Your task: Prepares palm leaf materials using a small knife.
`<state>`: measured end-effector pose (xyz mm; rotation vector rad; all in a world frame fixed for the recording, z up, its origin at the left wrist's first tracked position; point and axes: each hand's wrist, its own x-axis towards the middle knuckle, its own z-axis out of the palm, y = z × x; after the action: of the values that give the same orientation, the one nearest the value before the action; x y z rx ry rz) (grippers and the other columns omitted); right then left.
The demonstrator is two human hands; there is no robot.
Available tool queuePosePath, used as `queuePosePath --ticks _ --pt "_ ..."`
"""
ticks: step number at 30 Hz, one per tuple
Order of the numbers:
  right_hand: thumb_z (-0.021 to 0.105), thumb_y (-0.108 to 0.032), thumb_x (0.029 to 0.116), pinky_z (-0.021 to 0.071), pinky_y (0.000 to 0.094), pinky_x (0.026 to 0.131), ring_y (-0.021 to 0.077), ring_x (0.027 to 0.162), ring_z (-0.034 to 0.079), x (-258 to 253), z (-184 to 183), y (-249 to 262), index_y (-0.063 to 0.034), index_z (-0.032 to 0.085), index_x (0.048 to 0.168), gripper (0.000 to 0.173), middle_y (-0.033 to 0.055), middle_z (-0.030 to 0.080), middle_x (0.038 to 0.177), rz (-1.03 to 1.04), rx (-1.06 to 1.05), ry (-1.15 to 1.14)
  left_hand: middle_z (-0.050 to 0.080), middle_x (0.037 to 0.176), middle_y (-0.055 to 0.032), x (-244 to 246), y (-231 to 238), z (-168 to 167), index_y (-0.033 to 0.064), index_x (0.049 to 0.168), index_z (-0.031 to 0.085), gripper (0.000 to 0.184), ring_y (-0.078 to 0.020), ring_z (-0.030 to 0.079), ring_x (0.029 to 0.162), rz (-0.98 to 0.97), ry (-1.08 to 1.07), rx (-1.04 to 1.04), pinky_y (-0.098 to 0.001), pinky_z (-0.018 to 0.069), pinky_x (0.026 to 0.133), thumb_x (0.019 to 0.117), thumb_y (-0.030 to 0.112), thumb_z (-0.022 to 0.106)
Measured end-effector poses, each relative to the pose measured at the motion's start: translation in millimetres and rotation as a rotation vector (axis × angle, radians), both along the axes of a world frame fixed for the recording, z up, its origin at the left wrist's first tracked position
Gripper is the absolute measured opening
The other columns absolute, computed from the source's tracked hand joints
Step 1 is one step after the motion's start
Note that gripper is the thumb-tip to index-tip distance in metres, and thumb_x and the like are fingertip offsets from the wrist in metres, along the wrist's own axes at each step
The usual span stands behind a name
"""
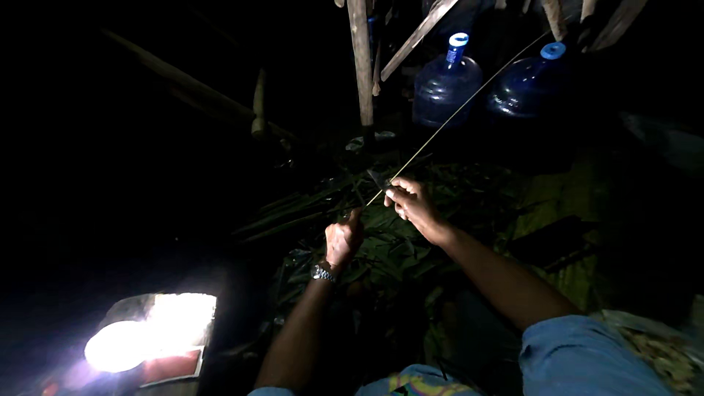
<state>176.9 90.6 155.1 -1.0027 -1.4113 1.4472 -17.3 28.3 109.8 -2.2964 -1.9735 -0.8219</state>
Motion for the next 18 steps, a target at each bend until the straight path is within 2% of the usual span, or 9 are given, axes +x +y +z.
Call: queuePosePath --ticks 3,6,9,14,16,18 --pt "0.053 -0.009 0.1056 0.0317 0.0158 0.039 0.0022 0.043 0.038 20.7 7.7 9.9 -0.0067 0.062 0.119 0.016 0.0035 0.064 0.075 -0.112 -0.042 0.082 0.071 0.075 -0.0174 -6.7 3.1 -3.0 0.0037 0.117 0.074 0.028 -0.038 0.071 0.064 0.038 0.046 0.034 -0.0567 0.0546 0.057 0.0972 0.011 0.056" --pt "0.052 -0.002 0.1036 0.0348 0.0156 0.038 0.0016 0.042 0.041 38.3 20.8 26.7 -0.0017 0.06 0.118 0.017 0.0038 0.064 0.075 -0.236 -0.083 0.199 0.073 0.081 -0.019 -15.3 5.4 0.7 0.0049 0.118 0.074 0.027 -0.0403 0.072 0.069 0.07 0.056 0.019 -0.0591 0.055 0.061 0.0991 0.013 0.056" --pt "0.051 -0.002 0.104 0.0356 0.0153 0.038 0.0013 0.042 0.042 61.1 30.4 38.3 -0.0029 0.059 0.119 0.017 0.0029 0.064 0.075 -0.34 -0.089 0.251 0.074 0.088 -0.0213 -27.9 7.5 2.4 0.007 0.124 0.072 0.029 -0.0439 0.073 0.076 0.121 0.065 -0.053 -0.0628 0.055 0.066 0.1001 0.015 0.058" --pt "0.046 -0.004 0.1068 0.0349 0.0148 0.037 0.0014 0.041 0.041 99.5 37.7 53.9 -0.0044 0.058 0.117 0.016 0.0011 0.062 0.075 -0.487 -0.065 0.321 0.072 0.111 -0.0252 -49.7 6.3 22.0 0.0099 0.134 0.066 0.035 -0.048 0.07 0.1 0.253 0.036 -0.27 -0.0678 0.0511 0.086 0.1018 0.02 0.06" --pt "0.044 -0.005 0.1074 0.0353 0.015 0.038 0.0013 0.042 0.04 113.9 39.0 58.4 -0.0057 0.057 0.119 0.017 -0.0005 0.061 0.075 -0.532 -0.065 0.347 0.07 0.117 -0.0259 -61.4 5.1 27.7 0.0082 0.137 0.064 0.037 -0.0479 0.068 0.107 0.303 0.013 -0.311 -0.068 0.0486 0.093 0.1007 0.017 0.061" --pt "0.044 -0.005 0.1076 0.0357 0.0152 0.037 0.0013 0.042 0.04 127.9 38.4 63.1 -0.0069 0.056 0.117 0.015 -0.0008 0.061 0.075 -0.585 -0.057 0.377 0.07 0.118 -0.0267 -80.6 4.6 23.1 0.006 0.137 0.063 0.038 -0.0481 0.066 0.109 0.342 -0.032 -0.294 -0.0676 0.0477 0.095 0.1 0.012 0.06"
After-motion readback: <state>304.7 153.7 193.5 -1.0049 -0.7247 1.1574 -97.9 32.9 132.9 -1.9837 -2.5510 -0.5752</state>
